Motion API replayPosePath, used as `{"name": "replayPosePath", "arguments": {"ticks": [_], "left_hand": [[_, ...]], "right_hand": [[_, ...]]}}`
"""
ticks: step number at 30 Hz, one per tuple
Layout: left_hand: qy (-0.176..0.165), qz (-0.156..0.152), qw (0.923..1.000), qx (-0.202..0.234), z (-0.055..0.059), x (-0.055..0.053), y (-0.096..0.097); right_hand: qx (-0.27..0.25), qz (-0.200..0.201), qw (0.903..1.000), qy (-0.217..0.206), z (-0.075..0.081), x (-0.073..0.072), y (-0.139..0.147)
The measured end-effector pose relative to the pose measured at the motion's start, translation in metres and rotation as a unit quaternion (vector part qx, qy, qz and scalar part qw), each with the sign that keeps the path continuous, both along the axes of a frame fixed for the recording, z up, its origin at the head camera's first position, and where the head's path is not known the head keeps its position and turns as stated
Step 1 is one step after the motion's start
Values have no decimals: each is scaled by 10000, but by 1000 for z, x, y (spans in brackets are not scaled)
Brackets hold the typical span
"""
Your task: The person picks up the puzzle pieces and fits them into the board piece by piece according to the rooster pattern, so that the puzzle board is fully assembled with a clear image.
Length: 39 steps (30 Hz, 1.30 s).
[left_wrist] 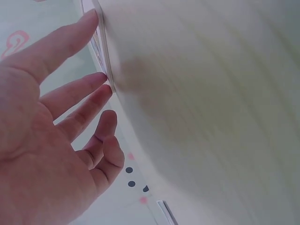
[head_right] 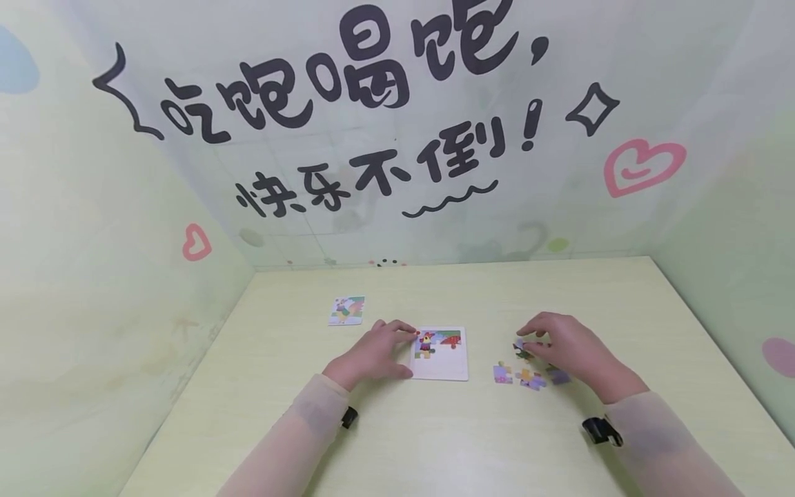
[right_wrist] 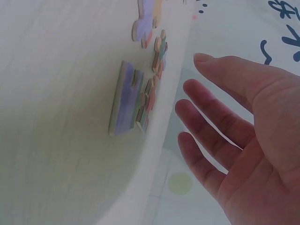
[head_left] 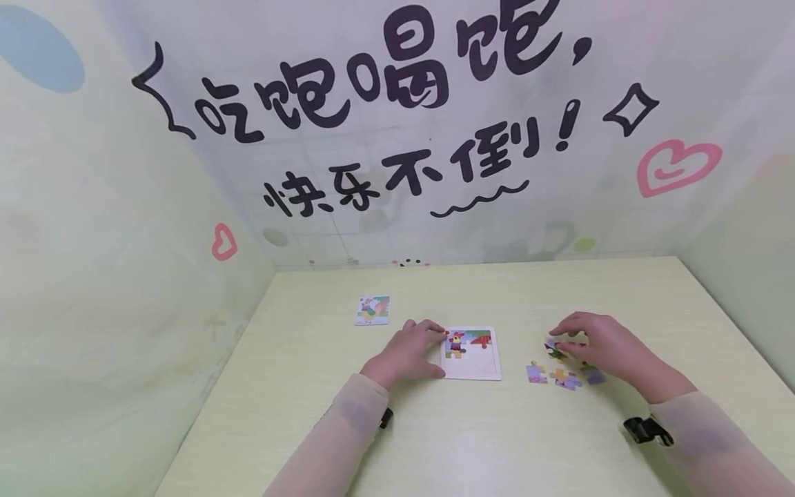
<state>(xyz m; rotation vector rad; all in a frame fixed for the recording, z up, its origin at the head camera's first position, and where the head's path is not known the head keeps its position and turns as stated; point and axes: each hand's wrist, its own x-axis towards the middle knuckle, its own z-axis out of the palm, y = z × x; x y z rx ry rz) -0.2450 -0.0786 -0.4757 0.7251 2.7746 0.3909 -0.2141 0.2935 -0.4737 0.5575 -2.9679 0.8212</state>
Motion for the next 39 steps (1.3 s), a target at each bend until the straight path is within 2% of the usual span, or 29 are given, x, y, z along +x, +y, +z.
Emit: {"name": "replayPosePath", "arguments": {"ticks": [9, 17, 27, 39], "left_hand": [[28, -37, 10000, 22, 1, -1, -1], [20, -35, 10000, 23, -2, -1, -3], [71, -42, 9998, -161, -5, -3, -3], [93, -61, 9999, -103, -8, -4, -5]], "right_hand": [[122, 149, 9998, 24, 0, 0, 1], [72, 347, 9982, -479, -1, -3, 1], [142, 441, 9982, -388, -1, -5, 2], [190, 607, 9976, -275, -7, -9, -1]]}}
